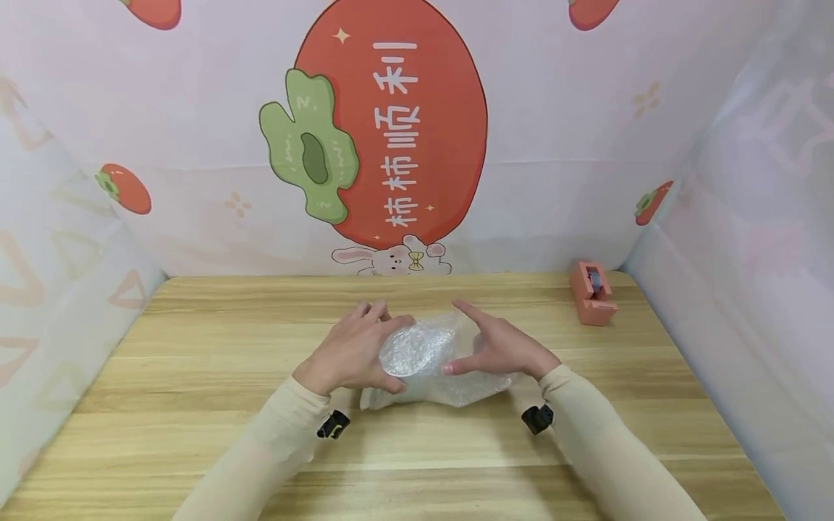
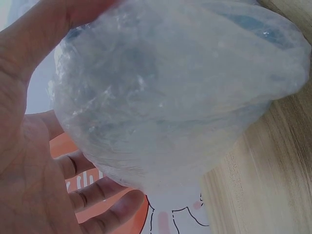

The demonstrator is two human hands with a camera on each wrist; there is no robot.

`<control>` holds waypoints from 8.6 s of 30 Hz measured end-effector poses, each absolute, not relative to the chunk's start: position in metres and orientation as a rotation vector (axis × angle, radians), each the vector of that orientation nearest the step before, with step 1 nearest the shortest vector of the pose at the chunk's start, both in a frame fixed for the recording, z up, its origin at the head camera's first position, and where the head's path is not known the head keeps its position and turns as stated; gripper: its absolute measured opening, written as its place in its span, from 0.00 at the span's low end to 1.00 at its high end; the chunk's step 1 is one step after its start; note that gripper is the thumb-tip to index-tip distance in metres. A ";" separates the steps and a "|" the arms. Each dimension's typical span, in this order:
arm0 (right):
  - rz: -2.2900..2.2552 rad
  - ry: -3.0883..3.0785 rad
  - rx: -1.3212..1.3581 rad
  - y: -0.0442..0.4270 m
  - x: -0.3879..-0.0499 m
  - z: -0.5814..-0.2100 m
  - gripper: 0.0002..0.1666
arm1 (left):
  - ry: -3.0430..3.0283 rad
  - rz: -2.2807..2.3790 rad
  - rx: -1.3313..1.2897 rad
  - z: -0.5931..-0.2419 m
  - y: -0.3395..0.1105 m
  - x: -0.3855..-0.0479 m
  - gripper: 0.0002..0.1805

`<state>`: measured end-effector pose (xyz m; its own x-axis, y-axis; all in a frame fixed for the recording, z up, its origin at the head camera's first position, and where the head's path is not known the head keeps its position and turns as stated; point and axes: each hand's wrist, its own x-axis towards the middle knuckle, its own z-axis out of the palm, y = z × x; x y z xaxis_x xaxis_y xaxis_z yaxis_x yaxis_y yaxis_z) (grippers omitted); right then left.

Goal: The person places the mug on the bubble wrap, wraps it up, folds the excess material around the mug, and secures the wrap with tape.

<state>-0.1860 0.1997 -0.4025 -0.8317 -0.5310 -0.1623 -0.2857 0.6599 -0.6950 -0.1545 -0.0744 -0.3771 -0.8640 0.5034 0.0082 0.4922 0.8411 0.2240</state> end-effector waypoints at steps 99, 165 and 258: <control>-0.468 2.805 -0.861 0.161 -0.187 -0.350 0.27 | 2.796 0.585 0.810 -0.369 -0.079 -0.176 0.18; -0.654 2.709 -0.907 0.159 -0.211 -0.348 0.06 | 2.657 1.204 0.356 -0.388 -0.057 -0.166 0.13; -0.654 3.252 -1.390 0.150 -0.092 -0.404 0.17 | 2.645 1.231 0.291 -0.392 -0.053 -0.167 0.16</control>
